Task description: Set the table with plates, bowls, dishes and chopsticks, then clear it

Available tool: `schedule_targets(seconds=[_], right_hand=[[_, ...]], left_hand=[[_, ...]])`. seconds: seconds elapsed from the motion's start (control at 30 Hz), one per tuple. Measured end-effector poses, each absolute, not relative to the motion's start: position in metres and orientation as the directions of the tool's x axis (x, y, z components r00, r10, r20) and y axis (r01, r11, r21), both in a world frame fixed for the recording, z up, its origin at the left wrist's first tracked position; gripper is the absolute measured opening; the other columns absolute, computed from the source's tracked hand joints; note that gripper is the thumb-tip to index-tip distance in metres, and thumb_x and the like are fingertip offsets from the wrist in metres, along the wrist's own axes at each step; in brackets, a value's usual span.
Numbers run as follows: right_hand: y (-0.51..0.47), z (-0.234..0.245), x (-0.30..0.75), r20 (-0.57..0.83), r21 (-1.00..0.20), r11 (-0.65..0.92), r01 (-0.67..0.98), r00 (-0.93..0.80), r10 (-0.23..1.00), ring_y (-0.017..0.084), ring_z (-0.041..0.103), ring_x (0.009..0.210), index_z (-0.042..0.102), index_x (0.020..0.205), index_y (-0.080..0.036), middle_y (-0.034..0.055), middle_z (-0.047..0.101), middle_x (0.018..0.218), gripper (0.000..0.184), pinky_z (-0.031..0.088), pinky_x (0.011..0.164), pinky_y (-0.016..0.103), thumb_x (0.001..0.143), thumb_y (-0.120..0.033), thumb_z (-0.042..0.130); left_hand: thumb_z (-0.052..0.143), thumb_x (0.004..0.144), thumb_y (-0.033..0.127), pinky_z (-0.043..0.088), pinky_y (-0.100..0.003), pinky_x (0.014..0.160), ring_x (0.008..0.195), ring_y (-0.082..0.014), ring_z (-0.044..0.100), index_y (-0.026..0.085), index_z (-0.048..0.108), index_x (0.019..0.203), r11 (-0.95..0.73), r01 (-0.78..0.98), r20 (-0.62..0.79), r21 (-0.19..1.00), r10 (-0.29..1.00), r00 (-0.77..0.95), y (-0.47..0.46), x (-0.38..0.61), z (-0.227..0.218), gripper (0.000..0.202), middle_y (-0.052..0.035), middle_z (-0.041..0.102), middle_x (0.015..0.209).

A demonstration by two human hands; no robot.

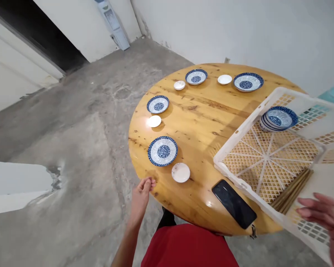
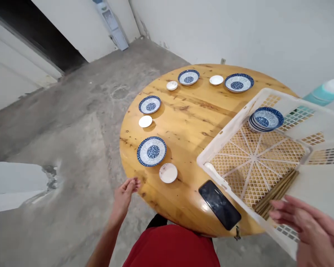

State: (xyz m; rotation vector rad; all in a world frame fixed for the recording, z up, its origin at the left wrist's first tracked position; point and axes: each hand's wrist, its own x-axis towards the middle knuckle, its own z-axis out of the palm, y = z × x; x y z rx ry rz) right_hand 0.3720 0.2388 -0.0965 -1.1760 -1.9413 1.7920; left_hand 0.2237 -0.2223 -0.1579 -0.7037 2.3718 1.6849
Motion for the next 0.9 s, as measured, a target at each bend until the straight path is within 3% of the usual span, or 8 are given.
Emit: schedule_targets(seconds=[0.1, 0.23, 0.43, 0.53, 0.7, 0.8, 0.9], right_hand=[[0.137, -0.098, 0.366, -0.315, -0.942, -0.151, 0.299, -0.643, 0.698, 0.025, 0.068, 0.071, 0.074, 0.098, -0.028, 0.0131, 0.073, 0.093, 0.037, 0.057, 0.065, 0.042, 0.072, -0.054, 0.076], [0.003, -0.122, 0.363, -0.534, -0.846, -0.305, 0.438, -0.683, 0.499, 0.020, 0.068, 0.065, 0.072, 0.097, -0.017, 0.0117, 0.075, 0.086, 0.051, 0.055, 0.058, 0.031, 0.065, -0.056, 0.082], [-0.147, -0.157, 0.352, -0.687, -0.717, -0.440, 0.542, -0.657, 0.310, 0.015, 0.064, 0.054, 0.068, 0.087, -0.015, 0.0079, 0.073, 0.073, 0.056, 0.049, 0.050, 0.025, 0.055, -0.058, 0.083], [-0.197, -0.166, 0.340, -0.700, -0.693, -0.433, 0.577, -0.681, 0.213, 0.012, 0.062, 0.050, 0.065, 0.084, -0.016, 0.0055, 0.072, 0.069, 0.051, 0.045, 0.047, 0.022, 0.056, -0.056, 0.080], [-0.246, -0.174, 0.315, -0.684, -0.706, -0.320, 0.632, -0.726, 0.076, 0.012, 0.062, 0.050, 0.062, 0.084, -0.016, 0.0046, 0.070, 0.069, 0.048, 0.044, 0.047, 0.022, 0.059, -0.055, 0.073], [-0.263, -0.177, 0.296, -0.695, -0.698, -0.269, 0.664, -0.719, 0.029, 0.012, 0.062, 0.051, 0.061, 0.085, -0.016, 0.0046, 0.070, 0.069, 0.048, 0.045, 0.049, 0.022, 0.059, -0.055, 0.071], [-0.278, -0.186, 0.270, -0.702, -0.694, -0.240, 0.678, -0.712, 0.016, 0.012, 0.062, 0.052, 0.061, 0.084, -0.016, 0.0043, 0.070, 0.070, 0.045, 0.044, 0.050, 0.023, 0.060, -0.053, 0.070]], left_hand=[[0.060, 0.073, 0.059, 0.054, -0.035, 0.072, 0.080, -0.0243, 0.071, 0.014, 0.068, 0.097, 0.280, -0.454, -0.415, 0.846, -0.188, -0.890, -0.247, 0.231, -0.177, 0.052, -0.0111, 0.074, 0.088], [0.057, 0.070, 0.062, 0.054, -0.036, 0.070, 0.075, -0.0250, 0.071, 0.015, 0.067, 0.094, 0.281, -0.485, -0.487, 0.828, -0.066, -0.871, -0.307, 0.248, -0.199, 0.054, -0.0109, 0.074, 0.084], [0.062, 0.056, 0.071, 0.056, -0.043, 0.075, 0.080, -0.0310, 0.073, 0.015, 0.067, 0.090, 0.237, -0.614, -0.594, 0.753, -0.156, -0.789, -0.444, 0.290, -0.215, 0.065, -0.0148, 0.075, 0.084], [0.067, 0.049, 0.067, 0.057, -0.045, 0.078, 0.085, -0.0340, 0.073, 0.016, 0.065, 0.088, 0.165, -0.685, -0.644, 0.710, -0.240, -0.726, -0.506, 0.310, -0.221, 0.064, -0.0158, 0.075, 0.085], [0.066, 0.049, 0.063, 0.057, -0.044, 0.080, 0.089, -0.0351, 0.073, 0.018, 0.064, 0.087, 0.074, -0.700, -0.647, 0.710, -0.323, -0.691, -0.545, 0.313, -0.226, 0.059, -0.0166, 0.075, 0.088], [0.062, 0.055, 0.066, 0.056, -0.044, 0.082, 0.090, -0.0337, 0.073, 0.015, 0.064, 0.094, 0.098, -0.666, -0.623, 0.740, -0.275, -0.733, -0.529, 0.293, -0.220, 0.064, -0.0176, 0.074, 0.091], [0.054, 0.068, 0.066, 0.055, -0.042, 0.085, 0.091, -0.0304, 0.072, 0.015, 0.064, 0.103, 0.215, -0.587, -0.570, 0.780, -0.143, -0.809, -0.508, 0.262, -0.211, 0.063, -0.0156, 0.073, 0.097]])
